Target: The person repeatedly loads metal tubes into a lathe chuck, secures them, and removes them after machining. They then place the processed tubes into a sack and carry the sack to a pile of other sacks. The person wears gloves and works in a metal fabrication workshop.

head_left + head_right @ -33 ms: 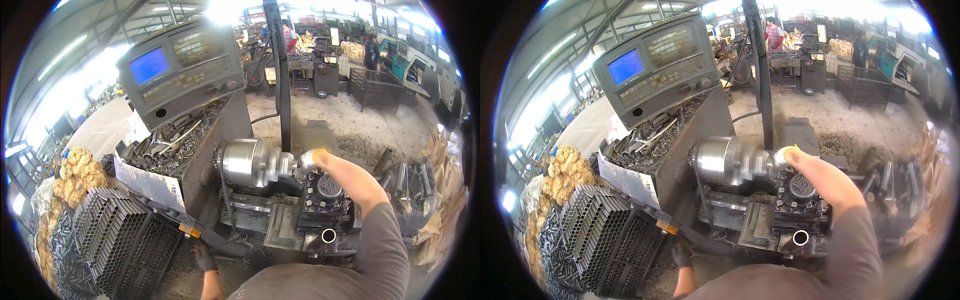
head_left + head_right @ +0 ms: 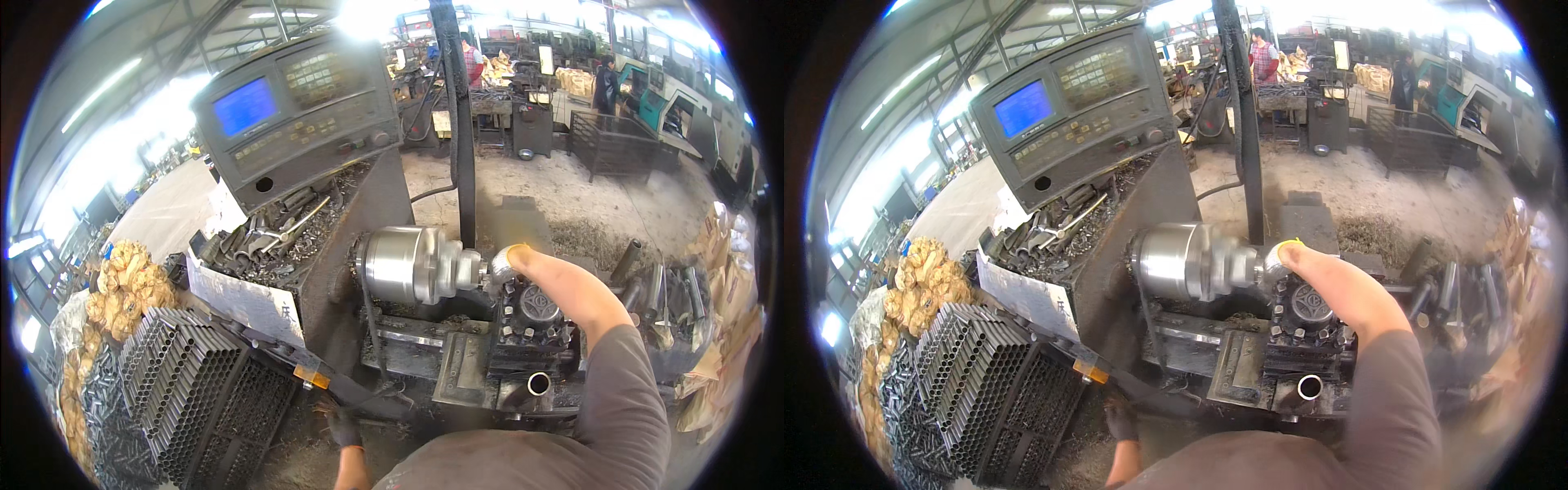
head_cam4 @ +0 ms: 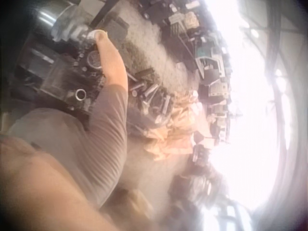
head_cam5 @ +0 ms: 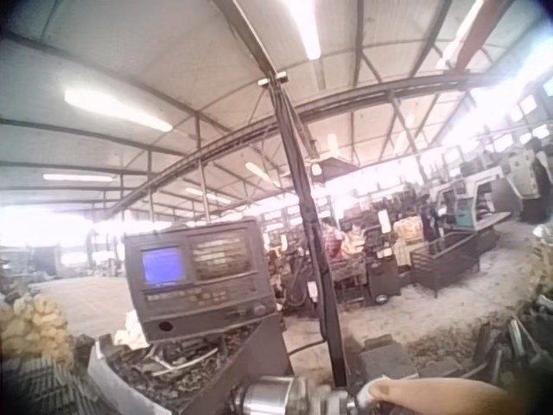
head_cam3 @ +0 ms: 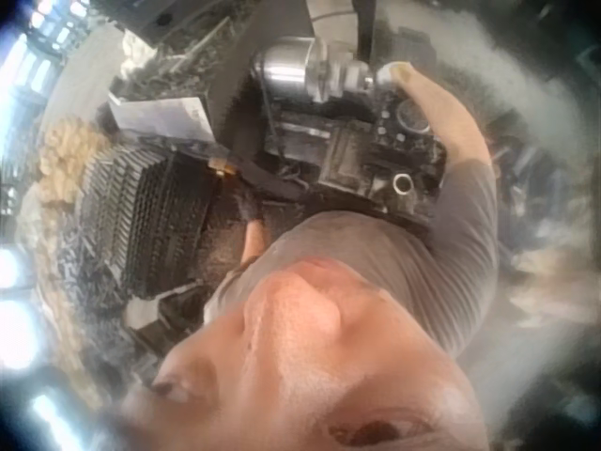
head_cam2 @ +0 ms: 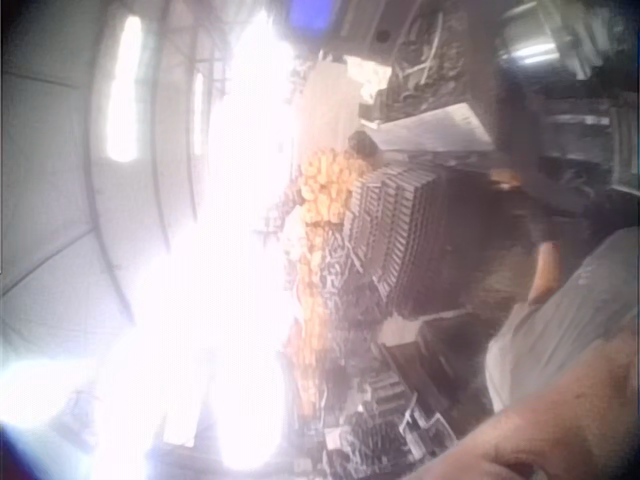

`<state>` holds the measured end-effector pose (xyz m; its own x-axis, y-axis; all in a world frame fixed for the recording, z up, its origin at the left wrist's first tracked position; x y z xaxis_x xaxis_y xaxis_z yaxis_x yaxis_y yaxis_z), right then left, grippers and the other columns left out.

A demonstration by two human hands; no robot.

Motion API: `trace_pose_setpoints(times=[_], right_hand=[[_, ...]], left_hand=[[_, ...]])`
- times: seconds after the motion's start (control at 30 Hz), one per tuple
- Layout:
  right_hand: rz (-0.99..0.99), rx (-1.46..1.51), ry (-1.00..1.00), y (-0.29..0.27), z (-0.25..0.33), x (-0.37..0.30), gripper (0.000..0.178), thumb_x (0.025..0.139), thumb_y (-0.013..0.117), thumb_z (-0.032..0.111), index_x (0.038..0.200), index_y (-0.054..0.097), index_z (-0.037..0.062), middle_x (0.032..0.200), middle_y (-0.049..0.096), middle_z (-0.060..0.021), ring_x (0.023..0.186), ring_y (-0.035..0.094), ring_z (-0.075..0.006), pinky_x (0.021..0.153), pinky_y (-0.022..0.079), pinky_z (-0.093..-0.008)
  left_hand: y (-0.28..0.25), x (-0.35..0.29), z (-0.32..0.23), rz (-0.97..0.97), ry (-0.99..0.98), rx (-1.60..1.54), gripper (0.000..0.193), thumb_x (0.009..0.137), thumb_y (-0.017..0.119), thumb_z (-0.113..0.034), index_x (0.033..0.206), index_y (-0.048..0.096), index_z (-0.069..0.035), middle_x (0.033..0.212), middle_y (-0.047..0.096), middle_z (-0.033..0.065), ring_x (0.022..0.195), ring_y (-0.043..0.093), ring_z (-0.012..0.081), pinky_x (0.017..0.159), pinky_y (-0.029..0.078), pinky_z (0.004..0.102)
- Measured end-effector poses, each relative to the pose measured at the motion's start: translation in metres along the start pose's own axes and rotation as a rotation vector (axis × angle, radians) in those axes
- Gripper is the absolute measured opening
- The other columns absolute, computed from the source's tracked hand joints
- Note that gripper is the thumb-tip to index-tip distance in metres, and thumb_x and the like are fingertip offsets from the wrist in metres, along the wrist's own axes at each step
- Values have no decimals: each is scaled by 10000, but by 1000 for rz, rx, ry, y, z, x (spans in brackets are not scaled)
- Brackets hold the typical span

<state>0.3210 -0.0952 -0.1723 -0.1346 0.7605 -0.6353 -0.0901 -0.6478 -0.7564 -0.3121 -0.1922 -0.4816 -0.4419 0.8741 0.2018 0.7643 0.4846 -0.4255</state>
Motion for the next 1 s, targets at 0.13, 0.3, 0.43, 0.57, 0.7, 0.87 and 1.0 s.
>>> trace_pose_setpoints(times=[0.13,0.3,0.43,0.57,0.7,0.87,1.0], right_hand=[[-55,307,-308,13,-17,47,364,943,715,318,1203,770,69,1195,785,-67,1046,739,-210,915,568,-385],[-532,9,-120,-14,-120,-4,270,963,669,241,1159,791,100,1165,793,-71,1047,751,-209,914,579,-351],[-760,111,982,-3,-262,-74,264,945,655,316,980,851,142,1106,799,-121,1021,771,-275,893,589,-369],[-714,-299,170,-14,-175,-1,245,886,681,332,888,831,138,896,780,-152,825,748,-316,753,596,-400],[-189,583,-21,8,-88,51,405,894,768,432,1131,799,105,1095,806,-69,886,755,-234,748,605,-384],[-376,-75,-29,-17,-23,34,495,750,836,449,1033,799,45,973,776,-200,859,723,-377,762,564,-464],[-62,196,46,-2,-52,38,362,872,785,390,1030,798,64,1025,778,-165,855,742,-278,777,587,-444]], left_hand=[[15,-92,76,408,-186,363,452,1065,535,-399,1222,680,-2,1066,740,161,987,687,366,911,524,479],[12,-171,133,913,-350,630,452,1063,531,-399,1236,684,-11,1119,731,171,1041,677,365,943,515,480],[22,-170,141,988,-351,670,453,1061,529,-399,1247,688,-18,1161,724,178,1084,668,365,969,508,480],[36,-150,140,990,-315,672,455,1059,526,-399,1258,691,-25,1203,717,186,1128,660,364,995,500,481],[55,-125,134,937,-233,623,457,1057,524,-399,1269,695,-32,1245,709,193,1171,652,363,1021,493,481],[100,-114,134,885,-94,515,460,1055,521,-399,1283,700,-41,1297,701,203,1226,642,363,1053,484,482],[129,-130,135,954,122,444,466,1055,517,-398,1297,699,-43,1332,694,206,1263,634,361,1079,475,481]])
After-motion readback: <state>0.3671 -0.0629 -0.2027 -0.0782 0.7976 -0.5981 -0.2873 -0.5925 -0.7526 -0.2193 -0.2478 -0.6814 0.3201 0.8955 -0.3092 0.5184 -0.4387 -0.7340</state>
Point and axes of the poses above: each hand's wrist, its own x-axis towards the middle knuckle, its own y-axis out of the palm, z = x × y, the point moved 9 cm from there along x, towards the middle knuckle
